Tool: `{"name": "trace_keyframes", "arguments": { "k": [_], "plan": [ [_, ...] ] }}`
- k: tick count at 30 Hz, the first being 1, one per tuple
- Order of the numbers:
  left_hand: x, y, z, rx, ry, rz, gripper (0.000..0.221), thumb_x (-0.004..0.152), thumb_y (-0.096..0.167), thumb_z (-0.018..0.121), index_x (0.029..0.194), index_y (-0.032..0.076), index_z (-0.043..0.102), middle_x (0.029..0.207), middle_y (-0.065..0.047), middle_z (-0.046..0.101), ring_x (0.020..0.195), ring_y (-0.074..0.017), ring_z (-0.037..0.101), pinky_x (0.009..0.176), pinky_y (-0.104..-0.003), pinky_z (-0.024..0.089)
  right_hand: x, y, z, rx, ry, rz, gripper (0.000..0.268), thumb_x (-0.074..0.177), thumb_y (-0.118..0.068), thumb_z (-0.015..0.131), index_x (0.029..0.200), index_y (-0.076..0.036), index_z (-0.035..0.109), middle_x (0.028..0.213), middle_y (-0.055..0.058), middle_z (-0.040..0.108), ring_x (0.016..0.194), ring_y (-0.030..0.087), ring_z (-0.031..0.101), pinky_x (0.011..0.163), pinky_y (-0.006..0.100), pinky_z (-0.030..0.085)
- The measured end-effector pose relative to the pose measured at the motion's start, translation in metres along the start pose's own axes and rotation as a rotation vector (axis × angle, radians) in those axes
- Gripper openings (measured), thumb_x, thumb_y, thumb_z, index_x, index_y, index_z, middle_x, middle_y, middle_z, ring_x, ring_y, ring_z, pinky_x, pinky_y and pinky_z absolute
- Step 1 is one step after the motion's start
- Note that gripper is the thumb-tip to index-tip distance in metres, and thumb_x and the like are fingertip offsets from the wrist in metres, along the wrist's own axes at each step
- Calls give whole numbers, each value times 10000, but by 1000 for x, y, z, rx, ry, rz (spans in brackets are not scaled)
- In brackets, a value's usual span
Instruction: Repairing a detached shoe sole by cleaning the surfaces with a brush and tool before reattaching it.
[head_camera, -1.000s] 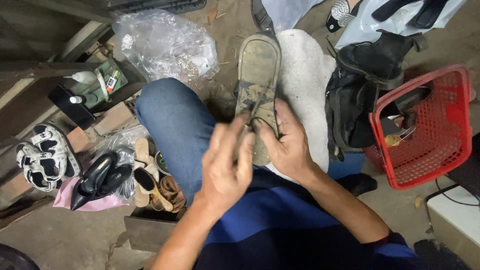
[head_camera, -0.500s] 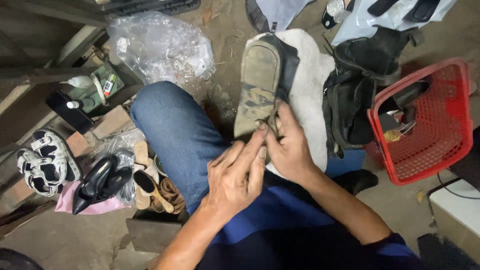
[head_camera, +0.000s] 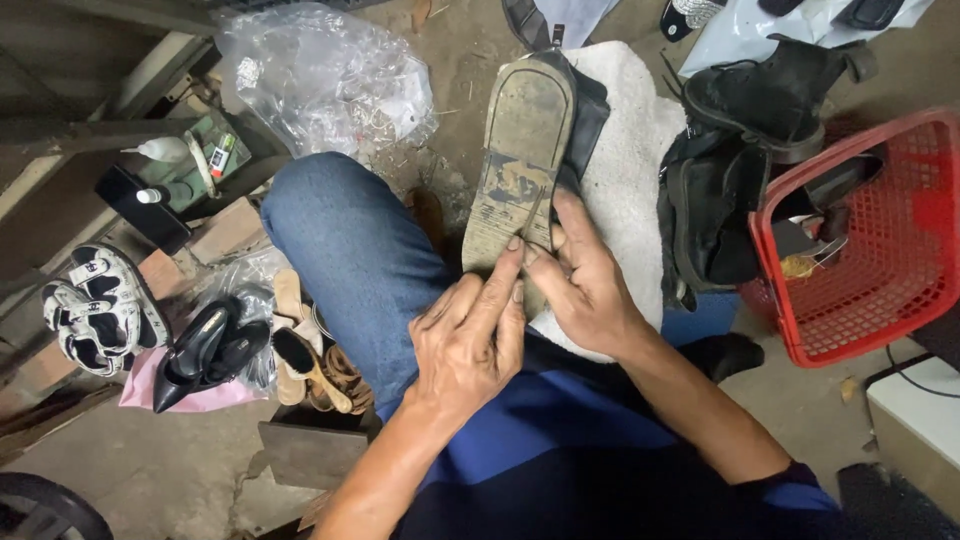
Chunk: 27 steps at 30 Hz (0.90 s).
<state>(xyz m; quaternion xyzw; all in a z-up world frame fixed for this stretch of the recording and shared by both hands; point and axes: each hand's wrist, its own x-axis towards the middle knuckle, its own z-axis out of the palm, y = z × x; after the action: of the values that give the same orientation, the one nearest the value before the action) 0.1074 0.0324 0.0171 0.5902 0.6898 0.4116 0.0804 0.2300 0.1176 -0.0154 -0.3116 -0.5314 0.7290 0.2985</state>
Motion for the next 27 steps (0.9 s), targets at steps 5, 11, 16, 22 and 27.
{"name": "trace_keyframes", "arguments": {
  "k": [5, 11, 16, 22, 27],
  "plan": [
    [-2, 1, 1, 28, 2, 17, 317, 977, 98, 603, 1260, 107, 747, 618, -38, 480, 492, -230, 549, 485, -316, 506, 1, -3, -3, -37, -32, 2, 464, 1058, -49, 430, 1495, 5, 284, 1214, 241, 671, 1058, 180, 630, 979, 401, 555],
    [-2, 4, 2, 152, 20, 88, 340, 963, 97, 590, 1263, 123, 747, 637, -21, 452, 493, -192, 520, 511, -284, 500, 3, -5, -6, -71, -65, -19, 465, 1061, -45, 395, 1503, 23, 269, 1184, 244, 679, 1113, 227, 653, 970, 400, 557],
    [-3, 4, 1, 200, 22, 118, 342, 952, 102, 587, 1247, 132, 756, 647, -15, 443, 494, -179, 514, 517, -279, 493, 2, -5, -7, -75, -68, -29, 465, 1058, -28, 382, 1501, 36, 257, 1202, 258, 668, 1109, 240, 648, 980, 414, 550],
    [-2, 5, 2, 219, 11, 141, 335, 947, 107, 574, 1222, 118, 765, 647, -22, 433, 488, -191, 514, 514, -286, 491, 1, -4, -9, -37, -76, -16, 506, 1066, -32, 388, 1525, 49, 193, 1281, 275, 637, 1194, 248, 603, 1068, 444, 483],
    [1, 4, 6, 247, 19, 148, 331, 930, 105, 589, 1201, 123, 778, 642, -22, 446, 481, -195, 515, 509, -294, 489, 2, -4, -12, -128, -98, -29, 514, 1056, -15, 378, 1538, 43, 209, 1354, 280, 610, 1263, 262, 578, 1131, 449, 444]
  ]
}}
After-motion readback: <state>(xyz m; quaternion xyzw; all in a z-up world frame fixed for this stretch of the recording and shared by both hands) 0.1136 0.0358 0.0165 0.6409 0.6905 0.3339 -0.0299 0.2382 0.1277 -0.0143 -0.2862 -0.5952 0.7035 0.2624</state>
